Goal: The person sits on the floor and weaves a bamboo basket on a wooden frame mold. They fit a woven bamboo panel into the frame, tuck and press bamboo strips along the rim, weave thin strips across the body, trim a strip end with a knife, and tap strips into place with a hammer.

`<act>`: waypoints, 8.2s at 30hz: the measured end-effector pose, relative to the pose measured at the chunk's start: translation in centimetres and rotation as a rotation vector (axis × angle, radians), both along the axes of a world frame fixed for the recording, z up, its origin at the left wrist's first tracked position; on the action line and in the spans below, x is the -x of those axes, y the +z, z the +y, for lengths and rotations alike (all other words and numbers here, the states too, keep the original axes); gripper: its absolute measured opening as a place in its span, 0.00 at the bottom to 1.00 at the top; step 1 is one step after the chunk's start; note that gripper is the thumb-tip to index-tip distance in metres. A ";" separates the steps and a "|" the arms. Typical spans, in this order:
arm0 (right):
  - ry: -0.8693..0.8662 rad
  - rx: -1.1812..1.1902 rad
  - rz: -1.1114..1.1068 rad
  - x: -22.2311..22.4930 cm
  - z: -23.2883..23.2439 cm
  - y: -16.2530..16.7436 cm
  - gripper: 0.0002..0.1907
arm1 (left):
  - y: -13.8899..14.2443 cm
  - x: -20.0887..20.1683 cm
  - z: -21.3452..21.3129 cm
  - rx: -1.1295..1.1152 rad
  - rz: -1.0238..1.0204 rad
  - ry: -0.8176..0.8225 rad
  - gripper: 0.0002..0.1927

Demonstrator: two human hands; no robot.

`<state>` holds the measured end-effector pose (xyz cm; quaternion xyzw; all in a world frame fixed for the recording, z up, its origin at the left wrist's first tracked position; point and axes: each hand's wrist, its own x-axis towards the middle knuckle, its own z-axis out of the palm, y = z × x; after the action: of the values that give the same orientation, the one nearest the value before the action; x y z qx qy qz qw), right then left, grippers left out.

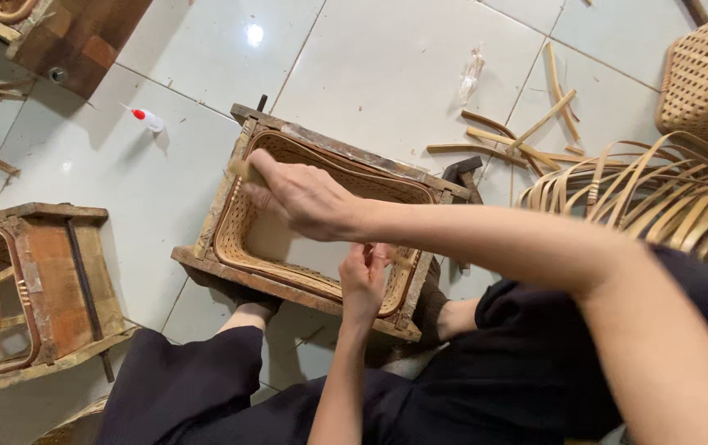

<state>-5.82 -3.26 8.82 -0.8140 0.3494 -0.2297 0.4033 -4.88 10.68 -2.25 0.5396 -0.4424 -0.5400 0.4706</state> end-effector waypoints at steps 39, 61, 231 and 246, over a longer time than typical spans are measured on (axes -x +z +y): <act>0.012 0.142 0.487 -7.2 -4.7 -16.0 0.07 | -4.5 -0.4 -0.9 -0.016 -0.144 0.132 0.19; 0.206 0.622 0.401 0.6 -0.5 -15.4 0.16 | -16.0 -2.1 -6.3 -0.510 0.447 0.363 0.26; -0.755 0.173 0.766 34.7 -8.0 -31.0 0.15 | -7.3 -13.3 0.6 0.406 -0.934 -0.567 0.35; -0.755 0.114 -0.014 26.4 -10.7 -13.2 0.10 | -7.6 -7.9 0.8 0.398 -0.912 -0.454 0.27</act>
<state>-32.23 -13.96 -4.40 -0.6476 0.6086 -0.3866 0.2467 3.05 11.52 -9.90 0.5105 -0.8007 -0.2451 0.1955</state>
